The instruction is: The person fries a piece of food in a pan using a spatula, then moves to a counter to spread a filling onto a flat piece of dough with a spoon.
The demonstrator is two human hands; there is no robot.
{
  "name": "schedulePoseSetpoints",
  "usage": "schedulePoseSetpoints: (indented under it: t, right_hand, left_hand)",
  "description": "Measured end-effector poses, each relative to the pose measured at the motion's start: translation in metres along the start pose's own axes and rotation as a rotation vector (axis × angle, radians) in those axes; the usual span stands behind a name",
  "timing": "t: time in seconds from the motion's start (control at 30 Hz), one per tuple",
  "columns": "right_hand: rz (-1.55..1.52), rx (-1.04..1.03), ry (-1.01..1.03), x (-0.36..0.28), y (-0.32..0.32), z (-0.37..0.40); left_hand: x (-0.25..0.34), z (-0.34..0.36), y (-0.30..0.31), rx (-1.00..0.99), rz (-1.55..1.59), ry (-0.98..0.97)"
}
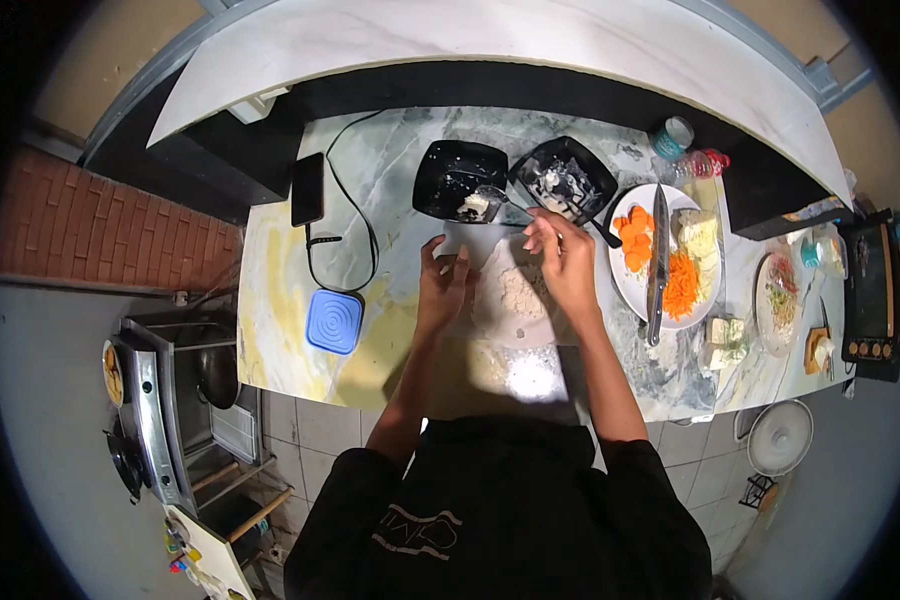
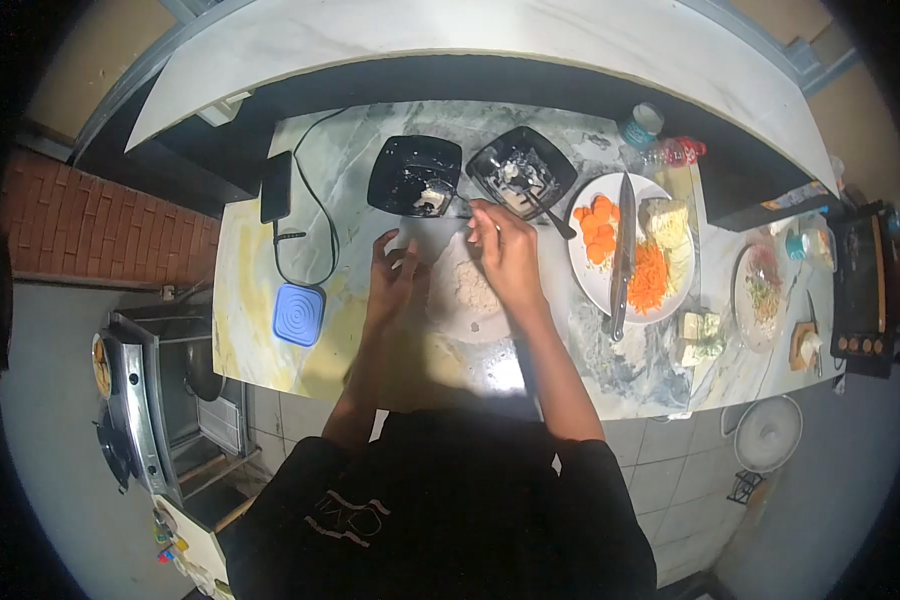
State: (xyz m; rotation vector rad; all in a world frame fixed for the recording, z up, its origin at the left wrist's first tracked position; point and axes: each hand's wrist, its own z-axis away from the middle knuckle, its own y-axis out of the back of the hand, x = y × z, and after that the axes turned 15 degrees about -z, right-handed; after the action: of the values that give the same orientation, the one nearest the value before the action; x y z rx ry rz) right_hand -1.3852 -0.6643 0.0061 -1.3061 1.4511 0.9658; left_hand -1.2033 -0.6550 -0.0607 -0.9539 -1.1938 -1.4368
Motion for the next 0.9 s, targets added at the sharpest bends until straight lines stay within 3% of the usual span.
schedulePoseSetpoints:
  t: [0.17,0.3,0.57,0.9]
  right_hand:
    - [0.178,-0.091,0.029,0.016,-0.009,-0.025]
    - [0.2,-0.092,0.004,0.022,-0.01,-0.034]
    - [0.277,-0.155,0.093,0.043,-0.006,-0.042]
    - [0.162,-0.107,-0.198,0.039,-0.011,-0.018]
  left_hand:
    - [-0.001,-0.02,-0.007,0.021,0.213,0.083]
    - [-0.014,-0.037,-0.01,0.032,0.266,0.041]
    - [0.007,-0.046,-0.011,0.075,0.333,0.159]
    - [0.003,-0.053,-0.009,0.043,0.395,0.104]
